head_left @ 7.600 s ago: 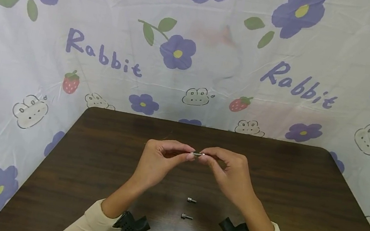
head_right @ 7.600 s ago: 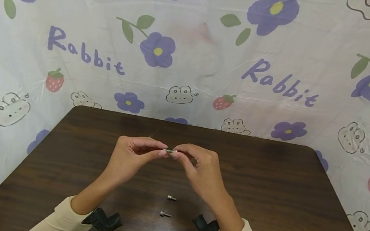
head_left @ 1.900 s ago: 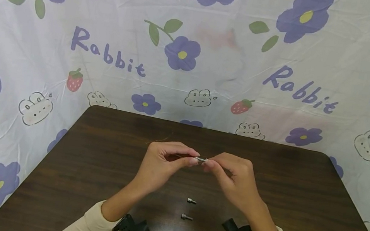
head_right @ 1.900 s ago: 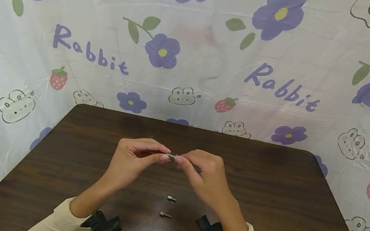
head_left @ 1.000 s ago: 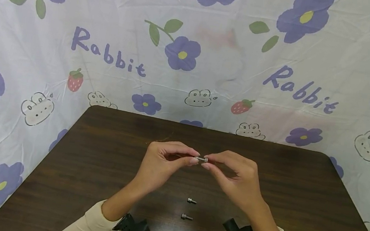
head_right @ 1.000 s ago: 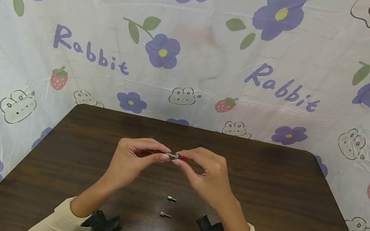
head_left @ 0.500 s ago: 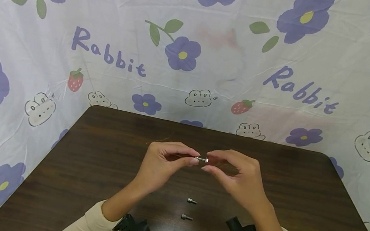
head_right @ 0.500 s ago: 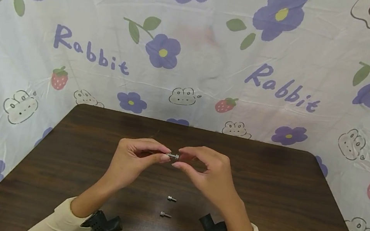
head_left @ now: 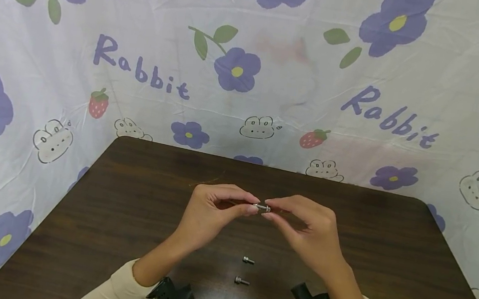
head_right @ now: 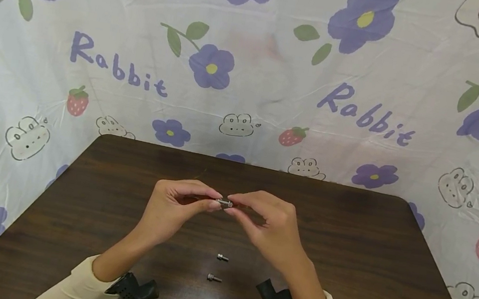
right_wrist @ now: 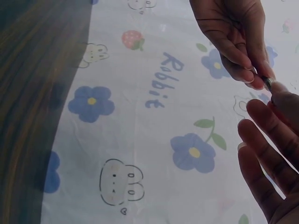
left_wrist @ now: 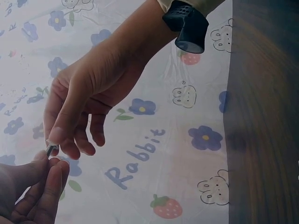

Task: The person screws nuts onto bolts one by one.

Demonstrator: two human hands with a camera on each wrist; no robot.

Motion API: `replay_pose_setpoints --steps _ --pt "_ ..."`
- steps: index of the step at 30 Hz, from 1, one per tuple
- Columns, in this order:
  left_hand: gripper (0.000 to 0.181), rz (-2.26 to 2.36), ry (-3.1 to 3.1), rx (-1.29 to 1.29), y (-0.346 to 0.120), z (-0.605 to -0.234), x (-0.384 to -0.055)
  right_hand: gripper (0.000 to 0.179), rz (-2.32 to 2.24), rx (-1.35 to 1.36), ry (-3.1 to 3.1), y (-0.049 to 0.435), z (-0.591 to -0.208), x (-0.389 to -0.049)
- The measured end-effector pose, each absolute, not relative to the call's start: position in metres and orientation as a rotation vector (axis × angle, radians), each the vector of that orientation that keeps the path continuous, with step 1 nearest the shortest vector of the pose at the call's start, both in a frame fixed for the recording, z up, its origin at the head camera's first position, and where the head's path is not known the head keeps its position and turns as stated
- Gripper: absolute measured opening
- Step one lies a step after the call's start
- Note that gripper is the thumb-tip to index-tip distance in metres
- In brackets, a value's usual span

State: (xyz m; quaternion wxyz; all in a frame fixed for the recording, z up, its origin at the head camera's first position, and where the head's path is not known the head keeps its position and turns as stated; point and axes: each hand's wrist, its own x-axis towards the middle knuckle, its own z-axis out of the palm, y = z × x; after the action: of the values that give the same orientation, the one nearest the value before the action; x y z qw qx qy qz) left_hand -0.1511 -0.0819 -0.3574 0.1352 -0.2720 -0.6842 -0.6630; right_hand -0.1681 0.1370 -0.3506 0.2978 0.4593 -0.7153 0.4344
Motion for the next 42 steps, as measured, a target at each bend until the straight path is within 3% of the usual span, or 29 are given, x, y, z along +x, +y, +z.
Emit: replay_pose_setpoints --steps 4,10,17,21,23,33,42 --pt "0.012 -1.915 -1.984 -0.792 -0.0818 -0.3582 -0.1509 0.025 1.164 1.220 -1.906 0.1362 -0.3525 -0.1680" --pt "0.012 -1.907 -1.982 -0.811 -0.0801 -0.3599 -0.1507 0.006 1.206 1.214 -1.992 0.1368 -0.3543 -0.1657" --pt "0.011 -1.879 -1.992 -0.808 -0.0782 -0.3594 -0.1503 0.007 1.186 1.157 -2.113 0.1406 -0.3542 -0.1641" --pt "0.011 -1.866 -2.001 -0.798 -0.0784 -0.3593 -0.1502 0.034 1.180 1.156 -2.099 0.1420 -0.3532 -0.1649" --pt "0.010 -1.876 -1.998 -0.795 -0.0785 -0.3599 -0.1499 0.037 1.174 1.179 -2.066 0.1422 -0.3524 -0.1650" --pt "0.011 -1.924 -1.980 -0.814 -0.0787 -0.3628 -0.1489 0.020 1.117 1.247 -1.946 0.1410 -0.3509 -0.1649" --pt "0.012 -1.928 -1.975 -0.825 -0.0775 -0.3626 -0.1502 0.016 1.182 1.191 -2.107 0.1411 -0.3505 -0.1619"
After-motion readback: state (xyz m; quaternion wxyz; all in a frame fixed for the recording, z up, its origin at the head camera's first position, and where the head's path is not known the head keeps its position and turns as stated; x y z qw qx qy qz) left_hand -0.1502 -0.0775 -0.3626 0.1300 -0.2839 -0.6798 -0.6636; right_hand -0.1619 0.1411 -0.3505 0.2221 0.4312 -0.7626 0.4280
